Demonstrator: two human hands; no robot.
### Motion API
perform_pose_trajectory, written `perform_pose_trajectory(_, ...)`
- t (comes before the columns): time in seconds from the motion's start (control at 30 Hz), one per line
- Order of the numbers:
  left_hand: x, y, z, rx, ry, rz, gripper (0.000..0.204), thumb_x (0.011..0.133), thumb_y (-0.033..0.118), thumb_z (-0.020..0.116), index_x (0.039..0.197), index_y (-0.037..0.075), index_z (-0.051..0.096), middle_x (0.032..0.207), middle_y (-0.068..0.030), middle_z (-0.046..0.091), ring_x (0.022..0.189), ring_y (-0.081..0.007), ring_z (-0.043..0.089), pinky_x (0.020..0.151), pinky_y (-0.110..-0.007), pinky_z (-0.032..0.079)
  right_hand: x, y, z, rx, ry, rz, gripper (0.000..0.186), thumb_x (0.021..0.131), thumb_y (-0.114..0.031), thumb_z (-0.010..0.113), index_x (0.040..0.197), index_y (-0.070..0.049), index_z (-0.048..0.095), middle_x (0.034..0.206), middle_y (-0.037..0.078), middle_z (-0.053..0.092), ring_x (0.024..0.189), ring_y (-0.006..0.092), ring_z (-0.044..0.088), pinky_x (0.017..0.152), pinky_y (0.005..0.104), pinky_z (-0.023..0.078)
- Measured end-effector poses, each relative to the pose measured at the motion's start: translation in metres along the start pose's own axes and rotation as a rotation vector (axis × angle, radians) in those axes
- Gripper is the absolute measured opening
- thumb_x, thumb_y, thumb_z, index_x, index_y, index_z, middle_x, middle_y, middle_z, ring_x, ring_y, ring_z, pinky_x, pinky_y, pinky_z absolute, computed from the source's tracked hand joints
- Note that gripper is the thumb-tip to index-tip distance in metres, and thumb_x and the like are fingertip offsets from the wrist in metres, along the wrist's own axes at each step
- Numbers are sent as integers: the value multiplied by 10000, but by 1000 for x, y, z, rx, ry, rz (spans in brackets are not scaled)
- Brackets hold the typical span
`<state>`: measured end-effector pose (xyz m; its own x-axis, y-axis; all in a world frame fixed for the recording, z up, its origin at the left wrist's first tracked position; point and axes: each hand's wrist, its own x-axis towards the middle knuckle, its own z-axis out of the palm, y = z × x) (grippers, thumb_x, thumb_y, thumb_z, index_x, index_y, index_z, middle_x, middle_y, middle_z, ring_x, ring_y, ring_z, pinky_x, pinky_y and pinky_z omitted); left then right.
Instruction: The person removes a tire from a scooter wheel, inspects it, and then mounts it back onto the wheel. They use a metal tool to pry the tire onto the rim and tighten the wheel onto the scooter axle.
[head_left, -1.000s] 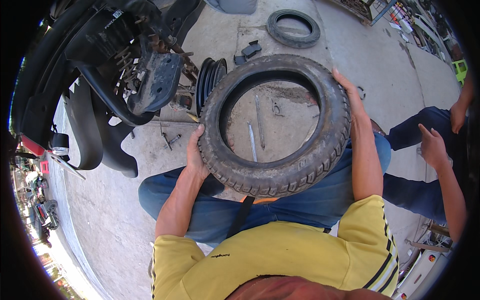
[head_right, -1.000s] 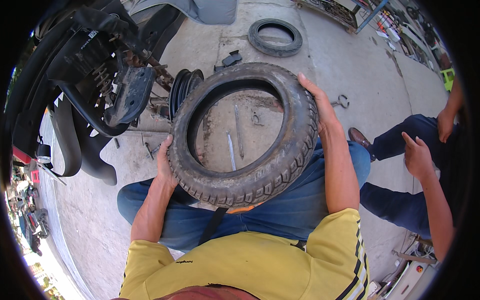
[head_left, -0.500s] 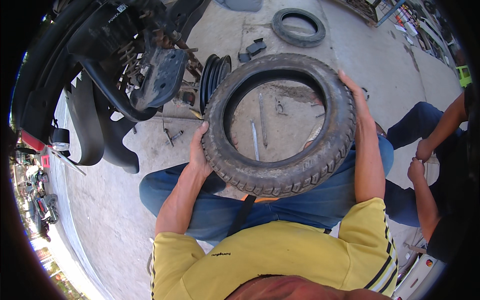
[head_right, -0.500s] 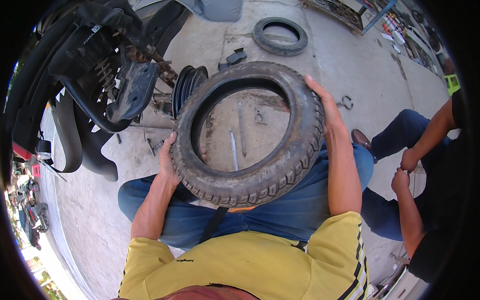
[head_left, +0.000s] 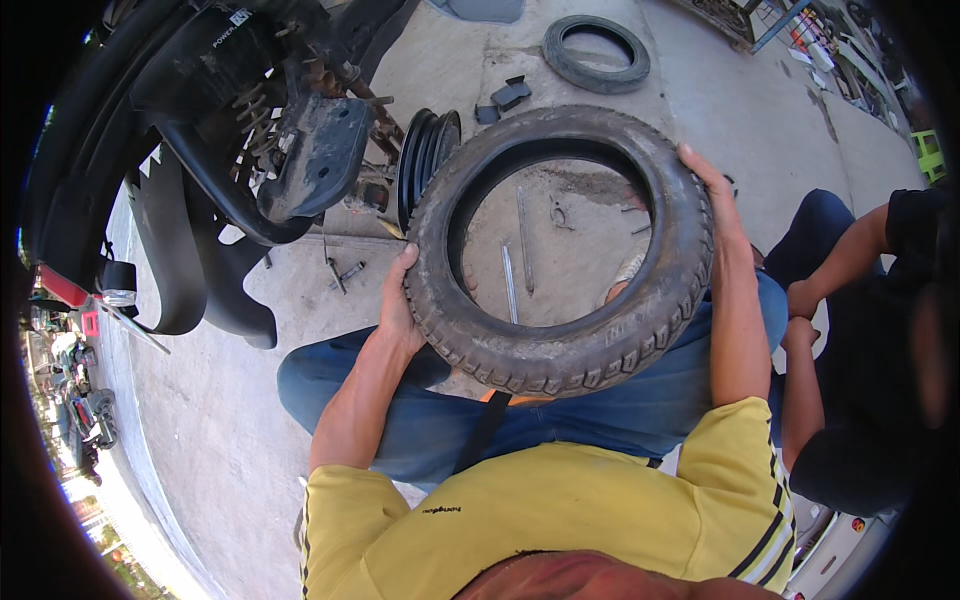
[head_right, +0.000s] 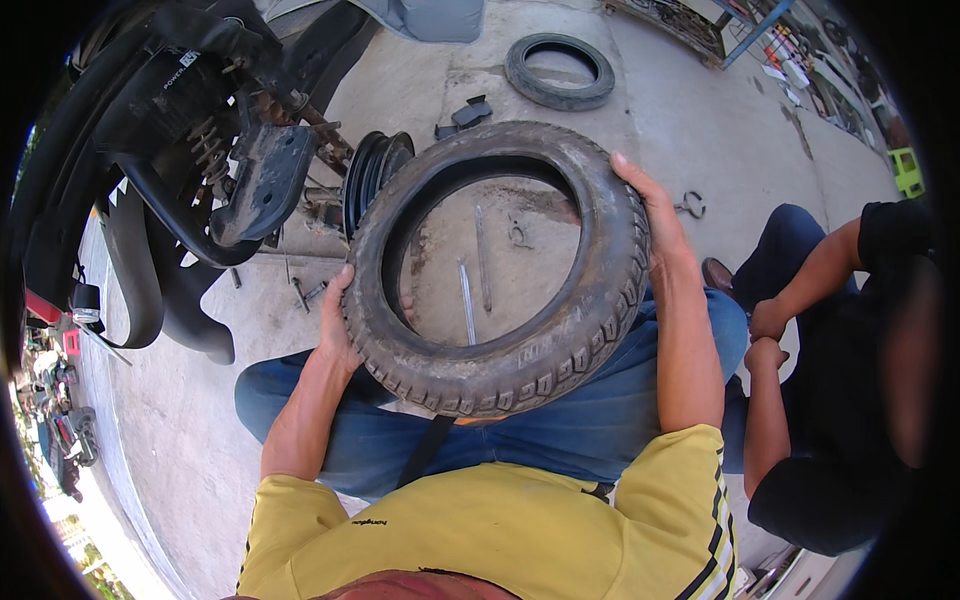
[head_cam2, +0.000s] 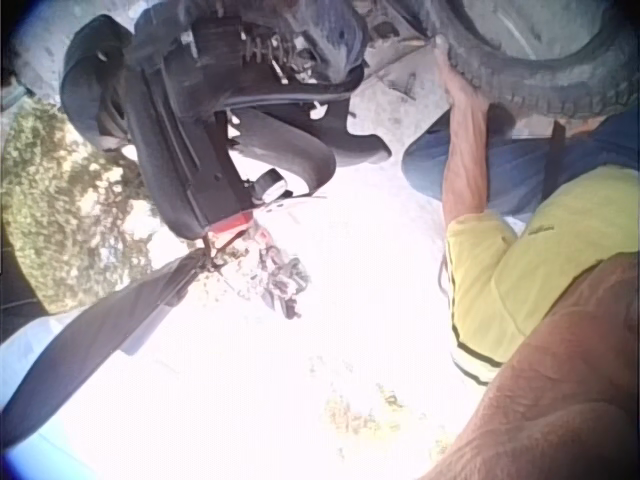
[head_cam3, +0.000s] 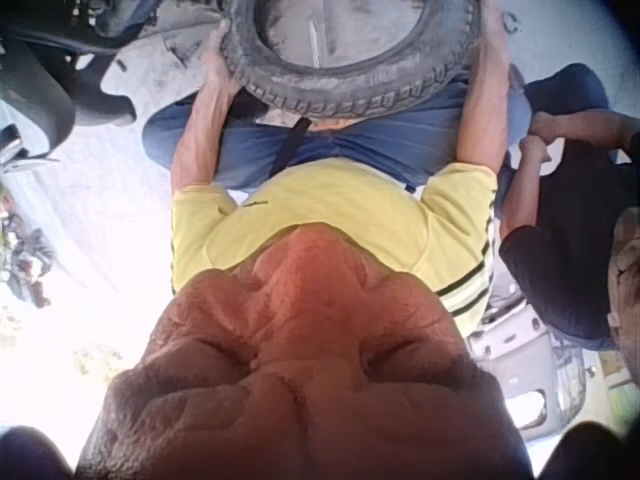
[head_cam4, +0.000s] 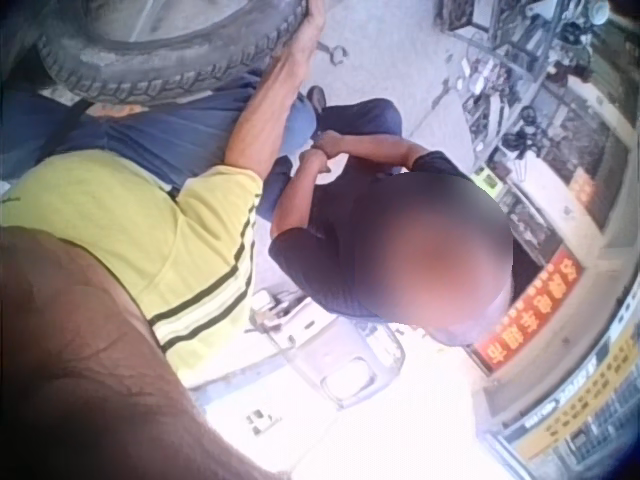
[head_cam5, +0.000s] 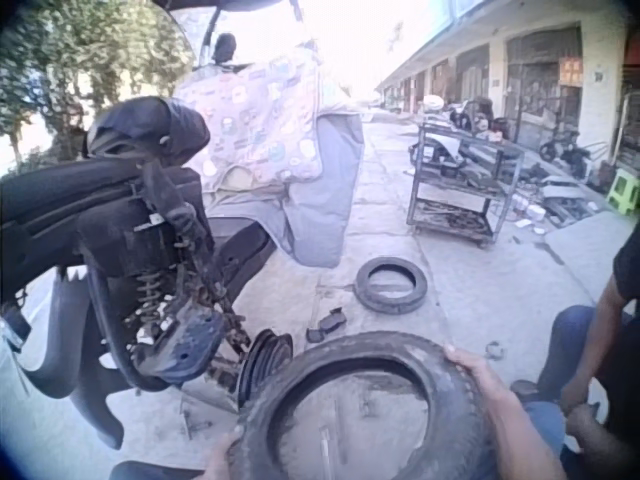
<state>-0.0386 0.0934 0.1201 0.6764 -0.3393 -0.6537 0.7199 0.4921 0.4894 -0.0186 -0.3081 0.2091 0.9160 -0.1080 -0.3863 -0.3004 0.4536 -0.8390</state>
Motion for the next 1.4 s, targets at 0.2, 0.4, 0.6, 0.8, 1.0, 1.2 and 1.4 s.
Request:
perform_pose_trajectory(0.2,17,-16,-2,4,14,-14,696,1002,564,585,1415,4,546,1222,-237,683,1100,-363,688,998,-529,561,-8,-15,5,-22,-47,-117,500,951,-280,688,1269,97,610,996,217,749,765,229,772,658,324,668)
perform_pose_trajectory(0.4,31,-23,-3,-13,-22,19,638,1032,487,579,1476,31,535,1430,-167,639,1284,-333,623,1132,-505,481,2,-12,-6,-66,-136,-107,556,927,-242,705,1384,53,587,1113,124,732,864,147,733,765,290,623)
perform_pose_trajectory(0.6,26,-20,-3,-5,-44,46,662,999,463,657,1483,35,513,1454,-170,605,1295,-347,603,1138,-514,463,-3,-11,-3,-55,-186,-173,592,943,-280,682,1409,67,568,1157,149,726,876,202,747,749,302,625)
perform_pose_trajectory(0.8,-1,-10,3,135,-4,429,740,931,340,765,1497,-14,444,1392,-197,590,1245,-326,614,1089,-465,509,6,-17,-7,-220,-226,-569,694,939,-370,662,1449,84,539,1278,177,693,1128,230,686,989,323,535)
perform_pose_trajectory(1.0,-7,0,5,203,25,801,784,858,244,799,1487,-36,423,1325,-169,600,1181,-293,622,1028,-436,517,2,-25,-12,-230,-266,-608,687,936,-395,667,1430,74,578,1304,143,679,1154,193,648,1015,307,494)
perform_pose_trajectory(1.2,-30,3,6,281,24,984,766,861,304,770,1471,-45,468,1331,-152,612,1184,-270,609,1045,-401,479,1,-21,4,-297,-255,-662,674,948,-396,670,1427,71,581,1290,126,682,1143,178,645,1003,308,493)
perform_pose_trajectory(1.4,-47,-1,-3,358,90,1066,794,851,324,786,1467,-69,474,1356,-148,607,1223,-250,577,1096,-367,416,-2,-12,18,-354,-262,-690,708,948,-419,700,1445,67,567,1318,119,668,1186,181,622,1042,309,463)
